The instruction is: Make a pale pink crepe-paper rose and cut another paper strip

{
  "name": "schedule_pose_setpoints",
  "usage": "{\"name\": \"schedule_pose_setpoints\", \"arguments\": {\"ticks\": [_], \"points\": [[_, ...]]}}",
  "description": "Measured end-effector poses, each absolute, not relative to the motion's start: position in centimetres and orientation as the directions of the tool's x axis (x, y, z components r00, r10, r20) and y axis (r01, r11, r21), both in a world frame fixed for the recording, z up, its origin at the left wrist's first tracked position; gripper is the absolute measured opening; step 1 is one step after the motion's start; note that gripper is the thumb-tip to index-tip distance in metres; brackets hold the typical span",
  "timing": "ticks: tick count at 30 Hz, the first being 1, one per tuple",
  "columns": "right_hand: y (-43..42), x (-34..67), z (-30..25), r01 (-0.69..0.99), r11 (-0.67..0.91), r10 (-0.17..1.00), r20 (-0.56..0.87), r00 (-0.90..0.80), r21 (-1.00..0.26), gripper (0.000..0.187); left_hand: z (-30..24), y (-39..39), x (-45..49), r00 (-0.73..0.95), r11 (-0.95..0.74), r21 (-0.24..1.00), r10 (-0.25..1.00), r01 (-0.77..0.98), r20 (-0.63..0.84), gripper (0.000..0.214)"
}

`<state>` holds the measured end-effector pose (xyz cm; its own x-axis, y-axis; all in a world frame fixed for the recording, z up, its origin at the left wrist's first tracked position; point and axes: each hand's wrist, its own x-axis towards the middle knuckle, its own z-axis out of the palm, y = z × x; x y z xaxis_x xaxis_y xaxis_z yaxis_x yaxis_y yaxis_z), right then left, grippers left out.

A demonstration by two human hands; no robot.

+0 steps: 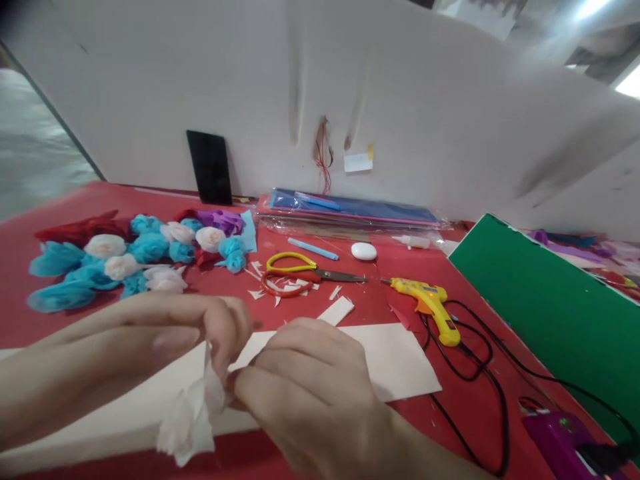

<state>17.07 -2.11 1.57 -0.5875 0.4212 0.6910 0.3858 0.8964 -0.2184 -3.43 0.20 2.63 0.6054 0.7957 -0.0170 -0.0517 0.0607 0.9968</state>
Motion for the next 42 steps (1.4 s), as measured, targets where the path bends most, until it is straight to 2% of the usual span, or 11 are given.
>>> {"name": "schedule_pose_setpoints", "arguments": {"ticks": [3,7,13,19,22,24,27,30,36,42], "points": [[-1.9,17.4,1.7,0.354,0.893,0.446,0.645,-0.621,-0.277,0.024,2.9,-0.1,-3.6,0.735,0.194,0.976,0.676,-0.098,-0.061,0.025],[-1.9,17.6,1.8,0.320,0.882,0.470,0.608,-0.640,-0.346,0.029,2.9,-0.4,-3.6,0.752,0.249,0.962,0.654,-0.108,-0.085,0.018],[-1.7,17.3,1.8,0.330,0.894,0.448,0.611,-0.652,-0.304,0.031,3.0,-0.5,-3.3,0.797,0.278,0.946,0.603,-0.168,-0.036,0.019],[-1.8,17.1,1.7,0.356,0.881,0.472,0.615,-0.632,-0.311,0.029,2.7,-0.5,-3.1,0.731,0.223,0.965,0.680,-0.139,-0.052,0.019],[-1.9,16.8,1.3,0.321,0.850,0.526,0.638,-0.563,-0.418,0.028,2.1,-0.5,-3.2,0.733,0.243,0.956,0.679,-0.164,-0.046,0.018],[-1.9,16.5,1.0,0.269,0.778,0.623,0.641,-0.448,-0.568,0.023,1.7,-0.6,-3.2,0.697,0.258,0.941,0.716,-0.218,-0.035,0.015],[-1.9,16.1,0.6,0.136,0.604,0.782,0.552,-0.290,-0.785,0.008,1.2,-1.0,-3.3,0.583,0.272,0.912,0.811,-0.308,-0.045,0.012],[-1.8,16.0,0.1,0.008,0.432,0.870,0.415,-0.266,-0.902,0.006,1.1,-1.2,-3.3,0.532,0.299,0.903,0.841,-0.309,-0.097,0.014],[-1.9,16.3,-0.8,-0.198,0.131,0.934,0.188,-0.304,-0.971,0.012,2.0,-0.7,-2.7,0.573,0.315,0.919,0.809,-0.236,-0.130,0.022],[-2.0,16.2,-0.8,-0.220,-0.028,0.946,0.045,-0.320,-0.975,0.011,2.7,-0.4,-2.2,0.618,0.292,0.929,0.780,-0.228,-0.094,0.026]]}}
